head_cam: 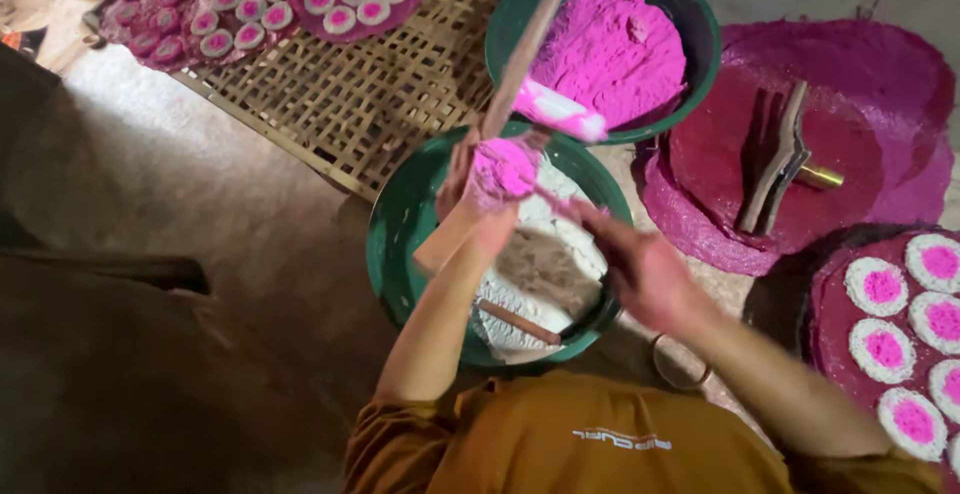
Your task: The person scoops pink and white powders into a wooden mold, presses the layers together, and uses a metal ring to cut and release round layered cakes onto a pink mat. The process is repeated to produce multiple cakes.
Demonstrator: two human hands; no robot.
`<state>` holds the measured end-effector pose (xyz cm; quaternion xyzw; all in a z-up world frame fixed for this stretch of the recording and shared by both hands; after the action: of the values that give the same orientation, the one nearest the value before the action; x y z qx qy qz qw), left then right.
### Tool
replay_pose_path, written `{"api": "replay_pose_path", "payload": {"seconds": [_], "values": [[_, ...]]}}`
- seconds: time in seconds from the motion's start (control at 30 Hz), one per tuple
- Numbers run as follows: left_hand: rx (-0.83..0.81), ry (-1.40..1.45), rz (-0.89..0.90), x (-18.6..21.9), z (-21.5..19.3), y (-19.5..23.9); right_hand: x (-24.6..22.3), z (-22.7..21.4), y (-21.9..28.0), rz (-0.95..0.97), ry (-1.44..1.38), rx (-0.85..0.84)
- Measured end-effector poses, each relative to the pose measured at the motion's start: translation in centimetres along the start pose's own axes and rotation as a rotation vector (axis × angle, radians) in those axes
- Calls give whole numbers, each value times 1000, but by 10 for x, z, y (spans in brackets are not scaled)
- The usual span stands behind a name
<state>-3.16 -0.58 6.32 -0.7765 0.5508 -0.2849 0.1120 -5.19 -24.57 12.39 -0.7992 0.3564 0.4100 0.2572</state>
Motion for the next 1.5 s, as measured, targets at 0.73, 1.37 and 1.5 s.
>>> {"api": "replay_pose_path", "payload": {"seconds": [0.73,1.37,1.5], "values": [[170,-408,154,55,-49,9,56,-6,40,93,-250,-42],[-359,-49,260,67,-28,19,-22,-81,-23,133,626,-493],[-485,149,413,74,-6,40,-43,-15,-13,-9,1040,-655]]}}
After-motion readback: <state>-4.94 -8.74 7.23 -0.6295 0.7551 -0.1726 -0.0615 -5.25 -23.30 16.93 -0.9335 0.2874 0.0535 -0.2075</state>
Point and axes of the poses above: each hand's wrist, its own y-axis away from the middle knuckle, its own z-axis out of the palm, x = y × z, the point moved 5 cm from there along -y, towards the middle knuckle, and after that the axes turned 15 degrees about -y, right-handed, at the moved point
